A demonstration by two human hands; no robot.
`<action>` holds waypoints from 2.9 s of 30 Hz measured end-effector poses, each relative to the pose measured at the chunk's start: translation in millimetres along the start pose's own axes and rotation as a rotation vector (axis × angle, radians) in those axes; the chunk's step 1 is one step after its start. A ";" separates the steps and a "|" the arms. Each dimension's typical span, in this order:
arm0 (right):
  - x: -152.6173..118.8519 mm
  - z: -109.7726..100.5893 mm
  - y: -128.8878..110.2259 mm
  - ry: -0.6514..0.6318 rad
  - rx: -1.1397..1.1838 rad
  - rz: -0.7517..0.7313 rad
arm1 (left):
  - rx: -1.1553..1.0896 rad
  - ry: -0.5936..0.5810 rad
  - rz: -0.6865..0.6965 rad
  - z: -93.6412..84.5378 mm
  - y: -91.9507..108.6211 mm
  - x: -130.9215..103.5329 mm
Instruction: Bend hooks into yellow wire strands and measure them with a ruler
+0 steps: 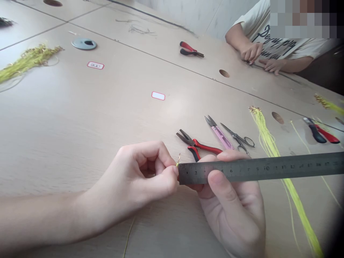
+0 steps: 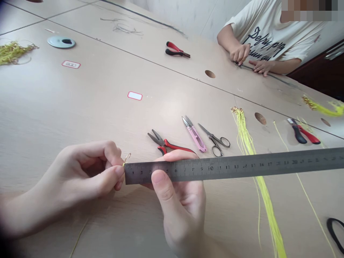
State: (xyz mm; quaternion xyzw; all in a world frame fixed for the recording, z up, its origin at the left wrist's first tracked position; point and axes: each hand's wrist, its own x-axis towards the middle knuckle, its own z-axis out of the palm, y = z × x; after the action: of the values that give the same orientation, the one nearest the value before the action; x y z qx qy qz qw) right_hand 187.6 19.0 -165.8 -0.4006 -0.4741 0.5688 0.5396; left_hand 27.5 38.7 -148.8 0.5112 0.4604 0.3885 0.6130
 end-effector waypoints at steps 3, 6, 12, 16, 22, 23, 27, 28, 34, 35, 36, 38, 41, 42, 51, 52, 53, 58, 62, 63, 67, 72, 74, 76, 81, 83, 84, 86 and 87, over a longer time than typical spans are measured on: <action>-0.4 -0.5 0.1 0.003 0.003 0.008 | -0.002 -0.002 0.001 -0.4 0.9 -0.8; -0.9 -1.3 0.7 -0.001 0.018 0.005 | -0.009 -0.002 0.010 0.0 1.0 -0.6; -1.5 -3.1 1.4 -0.017 0.062 0.017 | -0.014 0.008 0.034 0.6 -1.5 0.5; -1.9 -2.1 0.5 -0.006 0.069 0.026 | -0.023 0.012 0.034 0.3 -2.5 1.6; -0.8 2.4 -0.4 0.029 0.042 0.021 | -0.097 0.006 0.008 0.6 -4.2 1.8; -0.4 2.6 -0.4 0.025 0.049 0.018 | -0.119 0.005 -0.012 0.7 -4.5 1.8; 0.9 1.5 0.3 0.007 0.051 0.016 | -0.197 0.019 -0.051 0.5 -4.5 2.5; 1.1 1.3 0.4 0.012 0.043 0.023 | -0.205 0.029 -0.045 0.2 -4.5 2.8; 0.0 6.9 -3.0 0.007 -0.001 0.225 | -0.197 0.138 0.043 -2.5 -7.6 7.0; -0.1 8.0 -4.1 -0.009 -0.022 0.282 | -0.186 0.163 0.066 -3.0 -8.0 7.9; 0.1 8.7 -5.2 -0.027 -0.050 0.333 | -0.171 0.183 0.092 -3.6 -8.2 8.7; 1.4 8.9 -7.0 -0.083 -0.140 0.408 | -0.139 0.219 0.140 -5.3 -7.5 9.8; 5.6 7.5 -9.2 -0.178 -0.342 0.480 | -0.095 0.264 0.215 -8.3 -4.8 9.7; 7.3 7.2 -10.0 -0.208 -0.397 0.496 | -0.080 0.279 0.242 -9.2 -3.7 9.1; 8.3 10.8 -9.5 -0.327 -0.688 0.544 | 0.036 0.258 0.380 -5.1 -2.1 -3.8; 7.1 10.8 -8.3 -0.331 -0.719 0.543 | 0.046 0.253 0.388 -4.1 -2.3 -4.9; 5.9 10.5 -7.1 -0.333 -0.749 0.538 | 0.056 0.250 0.397 -3.4 -2.3 -5.9; 5.2 5.8 -8.5 -0.253 -0.864 0.322 | 0.124 0.262 0.428 -2.3 -0.4 -8.7; 6.9 3.5 -20.3 -0.126 -0.828 0.030 | 0.227 0.271 0.456 -0.6 0.4 -10.1; 6.4 4.0 -23.3 -0.111 -0.796 -0.015 | 0.262 0.273 0.467 0.1 0.1 -10.4; 1.7 8.7 -28.3 -0.095 -0.668 -0.083 | 0.432 0.232 0.544 3.7 -3.5 -10.9; -2.2 11.9 -22.8 -0.104 -0.620 -0.110 | 0.626 0.188 0.642 5.4 -11.4 -9.3; -2.6 11.9 -21.2 -0.115 -0.621 -0.125 | 0.686 0.188 0.661 4.4 -13.4 -8.8; -2.5 11.6 -20.9 -0.121 -0.627 -0.142 | 0.735 0.184 0.676 3.2 -14.2 -8.5; -1.0 10.7 -22.0 -0.122 -0.650 -0.182 | 0.819 0.174 0.687 2.3 -13.4 -8.6; -0.9 11.0 -21.7 -0.115 -0.658 -0.197 | 0.840 0.170 0.681 2.6 -13.1 -8.2; -1.0 11.2 -21.6 -0.105 -0.660 -0.202 | 0.847 0.168 0.676 2.6 -13.0 -8.0; -0.9 10.9 -22.6 -0.065 -0.660 -0.205 | 0.853 0.158 0.665 2.4 -12.3 -8.2; 0.0 9.7 -24.0 -0.034 -0.657 -0.205 | 0.854 0.149 0.661 2.4 -11.7 -8.9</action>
State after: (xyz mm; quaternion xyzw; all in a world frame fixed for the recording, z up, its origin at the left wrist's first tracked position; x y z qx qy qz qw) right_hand 183.8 17.2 -140.2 -0.4937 -0.6788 0.3352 0.4280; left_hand 27.5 27.5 -158.7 0.8033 0.4343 0.3741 0.1619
